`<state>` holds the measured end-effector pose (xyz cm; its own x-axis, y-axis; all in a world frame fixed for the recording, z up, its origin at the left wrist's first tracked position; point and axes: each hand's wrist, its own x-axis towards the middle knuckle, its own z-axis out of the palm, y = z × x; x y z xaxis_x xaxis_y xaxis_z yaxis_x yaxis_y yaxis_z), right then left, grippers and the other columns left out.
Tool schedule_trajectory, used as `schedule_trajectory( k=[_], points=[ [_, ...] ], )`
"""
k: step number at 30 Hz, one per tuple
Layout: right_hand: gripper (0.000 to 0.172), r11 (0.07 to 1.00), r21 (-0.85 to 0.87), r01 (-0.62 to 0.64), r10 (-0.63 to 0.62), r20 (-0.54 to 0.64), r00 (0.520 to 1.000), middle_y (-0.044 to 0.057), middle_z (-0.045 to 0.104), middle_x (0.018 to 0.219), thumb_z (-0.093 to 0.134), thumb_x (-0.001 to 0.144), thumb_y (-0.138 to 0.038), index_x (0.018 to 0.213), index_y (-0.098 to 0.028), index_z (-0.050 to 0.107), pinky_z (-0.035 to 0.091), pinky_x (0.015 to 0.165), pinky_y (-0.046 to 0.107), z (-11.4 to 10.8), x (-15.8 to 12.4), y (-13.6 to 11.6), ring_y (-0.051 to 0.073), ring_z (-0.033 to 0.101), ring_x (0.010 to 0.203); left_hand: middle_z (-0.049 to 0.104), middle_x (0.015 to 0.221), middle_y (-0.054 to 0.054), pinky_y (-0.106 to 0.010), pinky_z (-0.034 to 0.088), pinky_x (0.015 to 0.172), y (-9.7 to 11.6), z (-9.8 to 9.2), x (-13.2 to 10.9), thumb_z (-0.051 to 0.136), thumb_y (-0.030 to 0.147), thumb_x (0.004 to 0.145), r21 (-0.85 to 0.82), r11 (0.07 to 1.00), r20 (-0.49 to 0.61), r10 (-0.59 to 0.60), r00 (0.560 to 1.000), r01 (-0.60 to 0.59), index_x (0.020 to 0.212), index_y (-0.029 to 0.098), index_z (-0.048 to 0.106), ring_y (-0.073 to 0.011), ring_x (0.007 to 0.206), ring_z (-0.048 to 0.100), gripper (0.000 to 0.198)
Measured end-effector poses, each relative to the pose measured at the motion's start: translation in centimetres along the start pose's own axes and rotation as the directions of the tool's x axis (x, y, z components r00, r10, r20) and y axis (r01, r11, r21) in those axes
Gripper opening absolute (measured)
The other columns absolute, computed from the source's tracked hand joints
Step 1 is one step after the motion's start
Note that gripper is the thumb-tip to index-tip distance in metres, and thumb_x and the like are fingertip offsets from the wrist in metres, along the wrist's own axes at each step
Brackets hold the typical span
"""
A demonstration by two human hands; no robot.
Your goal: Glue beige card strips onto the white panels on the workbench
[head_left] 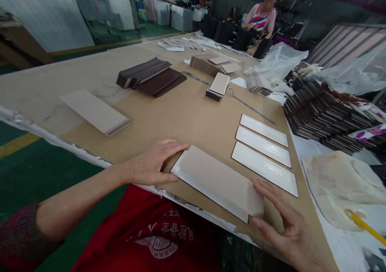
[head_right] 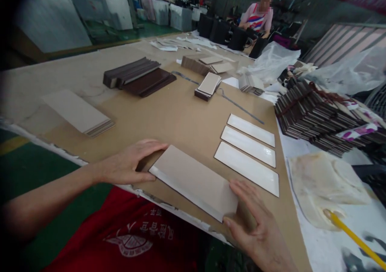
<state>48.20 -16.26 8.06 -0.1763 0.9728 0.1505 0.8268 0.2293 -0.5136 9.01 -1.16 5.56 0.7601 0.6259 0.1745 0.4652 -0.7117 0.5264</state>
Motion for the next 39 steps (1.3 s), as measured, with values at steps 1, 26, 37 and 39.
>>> schedule_trajectory(
  k=[1,26,37,39],
  points=[
    [0.064,1.0,-0.011,0.01,-0.01,0.009,1.0,0.005,0.053,0.151,0.072,0.087,-0.037,0.147,-0.036,0.05,0.043,0.111,0.064,0.1,0.1,0.0,0.035,0.047,0.14,0.048,0.147,-0.015,-0.051,0.039,0.114,0.0,0.0,0.0,0.071,0.052,0.087,0.001,1.0,-0.005,0.002,1.0,-0.002,0.153,0.024,0.028,-0.034,0.134,0.046,0.084],
    [0.059,0.992,-0.088,0.094,-0.087,0.079,0.993,0.007,0.054,0.149,0.066,0.093,-0.038,0.148,-0.03,0.047,0.051,0.106,0.061,1.8,1.1,0.3,0.033,0.048,0.14,0.058,0.138,-0.015,-0.049,0.04,0.112,-0.8,0.3,0.3,0.062,0.047,0.095,-0.021,0.996,-0.063,0.09,0.994,-0.092,0.147,0.017,0.043,-0.0303,0.13,0.051,0.063],
    [0.059,0.99,-0.1,0.103,-0.096,0.073,0.993,0.009,0.054,0.15,0.067,0.092,-0.036,0.147,-0.027,0.048,0.052,0.106,0.061,2.2,0.9,0.4,0.033,0.048,0.139,0.059,0.138,-0.015,-0.05,0.041,0.111,-0.7,0.3,0.3,0.063,0.045,0.095,-0.009,0.995,-0.067,0.098,0.993,-0.099,0.145,0.016,0.046,-0.0301,0.13,0.051,0.06],
    [0.059,0.99,-0.092,0.107,-0.1,0.078,0.992,0.009,0.054,0.149,0.068,0.092,-0.036,0.147,-0.027,0.048,0.051,0.106,0.061,2.3,0.9,0.4,0.033,0.048,0.14,0.06,0.137,-0.014,-0.049,0.042,0.111,-0.7,0.2,0.4,0.063,0.044,0.095,-0.004,0.995,-0.063,0.097,0.993,-0.097,0.144,0.017,0.047,-0.0299,0.129,0.052,0.059]
  ],
)
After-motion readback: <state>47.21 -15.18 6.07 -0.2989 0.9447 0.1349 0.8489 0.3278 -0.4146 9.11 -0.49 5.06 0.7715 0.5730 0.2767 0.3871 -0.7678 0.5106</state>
